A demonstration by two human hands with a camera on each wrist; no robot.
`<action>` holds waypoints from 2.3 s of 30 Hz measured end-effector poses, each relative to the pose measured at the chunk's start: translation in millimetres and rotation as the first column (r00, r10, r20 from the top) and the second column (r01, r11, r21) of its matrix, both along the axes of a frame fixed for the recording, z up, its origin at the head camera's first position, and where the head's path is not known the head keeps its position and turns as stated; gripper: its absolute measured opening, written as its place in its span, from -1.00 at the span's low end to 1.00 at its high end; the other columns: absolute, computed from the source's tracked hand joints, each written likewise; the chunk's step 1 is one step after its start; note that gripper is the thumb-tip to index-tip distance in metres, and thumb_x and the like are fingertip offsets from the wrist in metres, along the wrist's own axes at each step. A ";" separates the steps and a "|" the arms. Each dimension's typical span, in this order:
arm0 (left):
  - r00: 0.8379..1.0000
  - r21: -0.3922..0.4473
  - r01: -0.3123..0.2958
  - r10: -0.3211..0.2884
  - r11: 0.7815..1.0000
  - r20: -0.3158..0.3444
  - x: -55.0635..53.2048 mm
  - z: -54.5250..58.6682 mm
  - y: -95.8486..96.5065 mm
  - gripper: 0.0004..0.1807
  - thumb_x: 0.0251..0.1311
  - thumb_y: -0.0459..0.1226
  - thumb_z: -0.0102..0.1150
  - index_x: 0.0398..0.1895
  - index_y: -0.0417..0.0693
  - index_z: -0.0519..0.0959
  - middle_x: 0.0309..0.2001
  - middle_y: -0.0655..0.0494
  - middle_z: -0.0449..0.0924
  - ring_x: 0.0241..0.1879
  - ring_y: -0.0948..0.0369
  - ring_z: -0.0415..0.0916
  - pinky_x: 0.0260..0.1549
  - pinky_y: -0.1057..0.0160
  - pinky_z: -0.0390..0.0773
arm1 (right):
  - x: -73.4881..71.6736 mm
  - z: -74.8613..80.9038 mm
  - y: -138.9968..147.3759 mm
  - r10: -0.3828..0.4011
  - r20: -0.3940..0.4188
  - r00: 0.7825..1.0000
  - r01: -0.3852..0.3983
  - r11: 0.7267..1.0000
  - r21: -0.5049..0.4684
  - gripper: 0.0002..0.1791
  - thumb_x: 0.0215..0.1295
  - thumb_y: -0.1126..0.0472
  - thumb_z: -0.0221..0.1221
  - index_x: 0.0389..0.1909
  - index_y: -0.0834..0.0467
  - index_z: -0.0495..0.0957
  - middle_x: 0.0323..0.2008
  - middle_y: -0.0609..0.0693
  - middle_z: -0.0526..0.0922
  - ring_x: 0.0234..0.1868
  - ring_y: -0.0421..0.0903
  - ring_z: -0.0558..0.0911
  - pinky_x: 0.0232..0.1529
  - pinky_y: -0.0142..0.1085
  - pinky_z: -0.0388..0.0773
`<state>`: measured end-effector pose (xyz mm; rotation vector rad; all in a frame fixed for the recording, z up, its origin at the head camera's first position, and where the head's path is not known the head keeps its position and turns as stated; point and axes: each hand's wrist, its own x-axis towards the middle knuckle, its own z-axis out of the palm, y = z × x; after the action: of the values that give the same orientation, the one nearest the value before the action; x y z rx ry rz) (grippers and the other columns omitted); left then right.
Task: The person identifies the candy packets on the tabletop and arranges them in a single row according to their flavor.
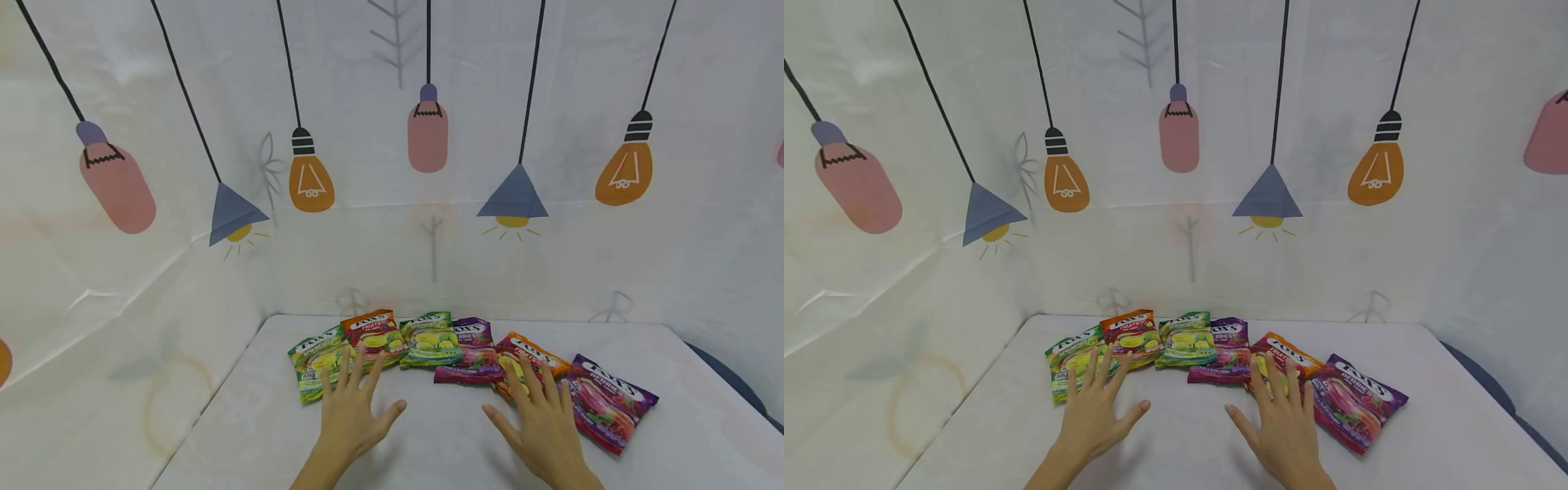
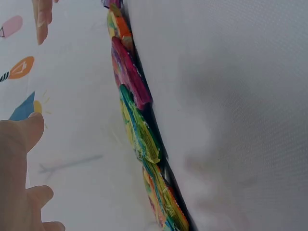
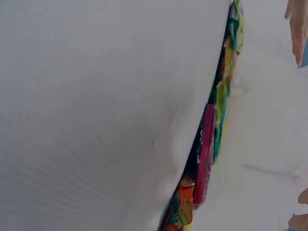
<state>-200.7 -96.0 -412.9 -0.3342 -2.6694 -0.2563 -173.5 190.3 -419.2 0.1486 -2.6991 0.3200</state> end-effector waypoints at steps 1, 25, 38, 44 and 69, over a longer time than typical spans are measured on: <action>1.000 -0.001 0.002 -0.002 1.000 0.004 0.1 -0.6 0.1 -0.11 0.07 0.40 -0.10 0.44 0.25 0.12 0.49 0.02 -0.16 0.45 -0.06 -0.25 0.24 -0.36 -0.13 | 0.1 0.1 -0.6 0.000 0.008 1.000 0.000 1.000 0.001 -0.07 0.18 -0.37 0.03 0.42 0.15 0.12 0.43 0.23 0.02 0.45 0.24 -0.24 0.28 0.26 -0.47; 0.984 0.039 0.006 -0.013 0.999 0.179 8.4 -7.4 -0.3 -0.10 0.09 0.45 -0.28 0.41 0.18 0.21 0.45 -0.05 0.01 0.43 -0.13 -0.13 0.24 -0.34 -0.09 | -4.4 -4.4 -22.5 0.130 -0.102 0.986 -0.138 0.988 -0.068 -0.17 0.21 -0.27 0.10 0.37 0.16 0.23 0.43 0.16 0.10 0.36 0.29 0.08 0.27 0.24 0.01; 0.984 0.063 0.009 -0.020 0.998 0.176 8.2 -13.9 -1.8 -0.15 0.12 0.39 -0.19 0.38 0.12 0.27 0.41 -0.08 0.13 0.40 -0.14 -0.05 0.22 -0.34 -0.02 | -10.9 -6.0 -34.6 0.167 -0.076 0.983 -0.174 0.980 -0.095 -0.19 0.20 -0.20 0.16 0.36 0.18 0.25 0.38 0.20 0.18 0.32 0.29 0.21 0.21 0.26 0.13; 0.978 0.043 -0.003 -0.007 0.999 0.210 9.7 -15.0 -3.2 -0.13 0.12 0.41 -0.22 0.37 0.10 0.28 0.40 -0.09 0.15 0.39 -0.15 -0.02 0.22 -0.34 -0.03 | -13.8 -8.2 -41.8 0.187 -0.065 0.980 -0.193 0.975 -0.112 -0.21 0.20 -0.17 0.18 0.35 0.18 0.26 0.37 0.21 0.22 0.28 0.27 0.28 0.13 0.31 0.20; 0.954 0.113 0.039 -0.070 0.993 0.292 13.1 -14.5 -7.1 -0.18 0.14 0.31 -0.07 0.35 0.01 0.30 0.27 -0.22 0.33 0.28 -0.25 0.18 0.12 -0.43 0.07 | -23.2 -12.7 -70.0 0.250 -0.101 0.963 -0.264 0.952 -0.158 -0.30 0.23 -0.12 0.17 0.29 0.19 0.34 0.32 0.22 0.28 0.23 0.25 0.35 0.08 0.27 0.31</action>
<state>-187.5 -103.1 -427.4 -0.3614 -2.9277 -0.4994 -196.7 120.3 -431.9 0.4549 -2.5591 0.6071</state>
